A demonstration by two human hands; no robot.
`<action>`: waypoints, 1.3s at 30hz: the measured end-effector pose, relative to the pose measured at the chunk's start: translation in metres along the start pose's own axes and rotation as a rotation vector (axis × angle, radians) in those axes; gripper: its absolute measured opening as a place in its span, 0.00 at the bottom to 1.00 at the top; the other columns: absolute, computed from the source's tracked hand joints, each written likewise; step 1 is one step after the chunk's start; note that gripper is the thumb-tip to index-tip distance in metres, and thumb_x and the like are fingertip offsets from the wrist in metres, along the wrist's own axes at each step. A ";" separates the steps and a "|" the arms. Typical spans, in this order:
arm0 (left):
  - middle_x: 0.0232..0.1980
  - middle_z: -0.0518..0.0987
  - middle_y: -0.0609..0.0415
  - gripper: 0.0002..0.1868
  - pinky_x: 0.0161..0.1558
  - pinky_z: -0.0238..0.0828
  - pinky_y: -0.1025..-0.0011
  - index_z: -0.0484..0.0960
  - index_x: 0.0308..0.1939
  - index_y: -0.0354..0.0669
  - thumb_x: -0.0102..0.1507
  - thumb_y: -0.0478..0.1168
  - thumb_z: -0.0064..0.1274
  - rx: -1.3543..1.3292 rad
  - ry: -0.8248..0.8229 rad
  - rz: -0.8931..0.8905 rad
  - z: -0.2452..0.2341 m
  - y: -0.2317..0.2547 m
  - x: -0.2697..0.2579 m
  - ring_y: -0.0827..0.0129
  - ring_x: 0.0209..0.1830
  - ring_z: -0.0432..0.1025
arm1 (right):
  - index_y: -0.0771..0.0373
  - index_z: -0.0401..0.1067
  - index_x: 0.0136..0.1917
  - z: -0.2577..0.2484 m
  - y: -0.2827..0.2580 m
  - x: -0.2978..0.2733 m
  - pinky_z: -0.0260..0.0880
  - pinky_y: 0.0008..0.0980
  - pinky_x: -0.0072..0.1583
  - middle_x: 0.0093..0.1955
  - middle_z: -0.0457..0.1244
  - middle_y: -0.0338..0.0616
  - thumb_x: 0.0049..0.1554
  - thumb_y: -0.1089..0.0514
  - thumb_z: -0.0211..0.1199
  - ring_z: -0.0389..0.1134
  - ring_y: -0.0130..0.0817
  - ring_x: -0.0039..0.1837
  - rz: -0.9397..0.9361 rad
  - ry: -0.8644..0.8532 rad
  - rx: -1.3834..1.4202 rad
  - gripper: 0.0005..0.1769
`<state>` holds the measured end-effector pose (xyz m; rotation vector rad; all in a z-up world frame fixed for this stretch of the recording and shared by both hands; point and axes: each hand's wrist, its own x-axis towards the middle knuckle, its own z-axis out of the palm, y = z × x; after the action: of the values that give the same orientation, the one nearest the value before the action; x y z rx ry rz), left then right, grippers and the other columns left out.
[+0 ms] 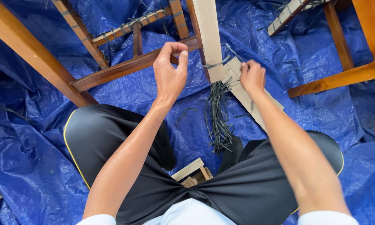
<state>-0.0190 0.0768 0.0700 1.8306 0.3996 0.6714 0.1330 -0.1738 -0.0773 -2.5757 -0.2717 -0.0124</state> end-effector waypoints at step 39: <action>0.41 0.84 0.59 0.13 0.35 0.66 0.76 0.83 0.46 0.39 0.62 0.43 0.62 -0.514 0.116 -0.703 0.036 -0.066 -0.007 0.79 0.35 0.72 | 0.68 0.75 0.56 -0.100 -0.134 0.047 0.69 0.39 0.44 0.39 0.70 0.49 0.62 0.56 0.62 0.71 0.38 0.41 -0.326 -0.446 0.209 0.13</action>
<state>0.0006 0.0693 -0.0024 1.0617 0.8131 0.3380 0.1580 -0.1059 0.0808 -2.2749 -0.8099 0.4498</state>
